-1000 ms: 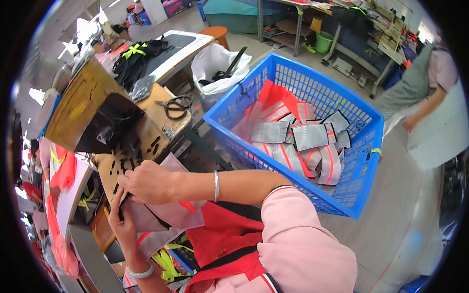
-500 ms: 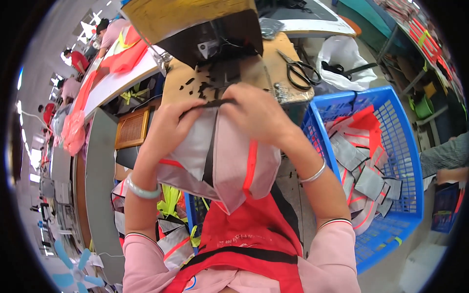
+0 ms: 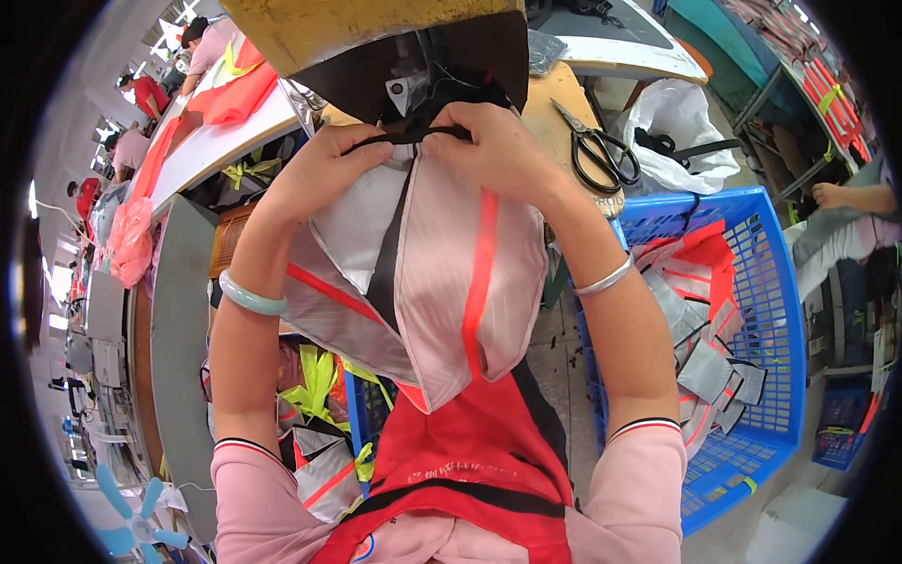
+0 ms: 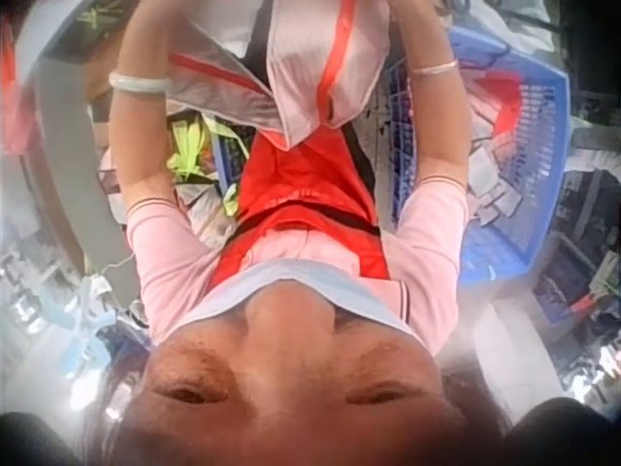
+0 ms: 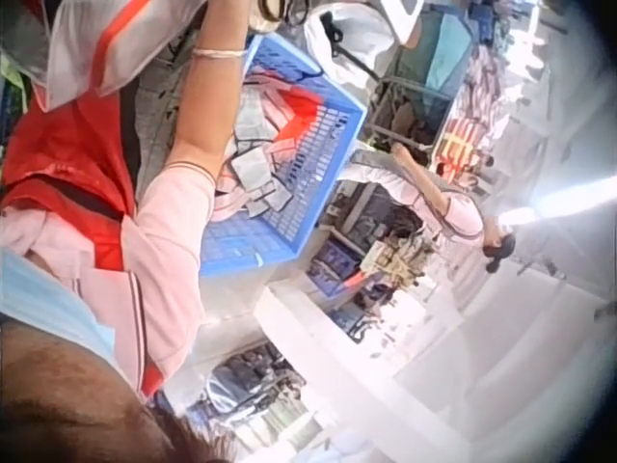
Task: Sewing reflective tape and fabric components of safety vests using an industrial sewing machine.
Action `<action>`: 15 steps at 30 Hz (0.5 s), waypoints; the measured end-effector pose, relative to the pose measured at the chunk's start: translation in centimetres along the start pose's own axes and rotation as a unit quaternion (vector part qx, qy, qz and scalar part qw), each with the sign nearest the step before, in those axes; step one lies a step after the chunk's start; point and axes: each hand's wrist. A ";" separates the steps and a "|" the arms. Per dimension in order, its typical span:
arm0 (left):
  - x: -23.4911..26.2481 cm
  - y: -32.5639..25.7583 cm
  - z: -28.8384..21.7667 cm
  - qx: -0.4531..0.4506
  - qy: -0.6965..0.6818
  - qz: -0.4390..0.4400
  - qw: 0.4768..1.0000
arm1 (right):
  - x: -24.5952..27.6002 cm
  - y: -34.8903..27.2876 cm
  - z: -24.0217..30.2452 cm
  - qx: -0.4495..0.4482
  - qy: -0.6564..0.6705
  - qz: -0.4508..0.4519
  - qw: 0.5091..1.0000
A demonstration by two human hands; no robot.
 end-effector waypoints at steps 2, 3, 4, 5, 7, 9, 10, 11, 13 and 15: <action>0.2 0.4 0.3 0.001 -0.003 -0.010 1.000 | -0.1 0.5 -0.3 -0.016 -0.012 0.020 1.000; 0.2 0.6 0.3 0.010 -0.014 -0.009 1.000 | -0.2 0.7 -0.7 -0.011 -0.025 0.017 0.999; 0.2 0.7 0.3 0.019 -0.024 -0.008 1.000 | -0.3 1.0 -1.0 -0.007 -0.038 0.014 0.999; 0.2 0.9 0.4 0.019 -0.024 -0.007 1.000 | -0.4 1.2 -1.1 -0.009 -0.038 0.014 0.999; 0.2 1.2 0.4 0.043 -0.085 0.018 0.995 | -0.4 1.5 -1.5 -0.004 -0.031 -0.004 1.000; 0.4 1.6 0.4 0.050 -0.079 0.013 0.996 | -0.3 1.8 -2.4 0.014 -0.012 -0.007 1.000; 0.5 1.7 0.4 0.055 -0.072 0.005 0.996 | -0.2 2.0 -2.7 0.034 0.007 -0.011 0.999; 0.6 1.7 0.4 0.059 -0.073 0.008 0.996 | -0.2 2.0 -2.6 0.031 0.009 -0.008 0.999; 0.7 1.7 0.2 0.067 -0.116 0.005 0.991 | 0.0 2.3 -2.2 0.023 -0.015 0.014 1.000; 0.8 1.9 0.1 0.071 -0.136 0.014 0.988 | -0.1 2.6 -2.6 0.015 -0.014 0.015 1.000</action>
Point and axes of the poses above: each hand's wrist, its own y-axis towards the middle knuckle, its own x-axis out of the back of the hand, z = x × y, and after that the axes turned 14 degrees about x, right-handed
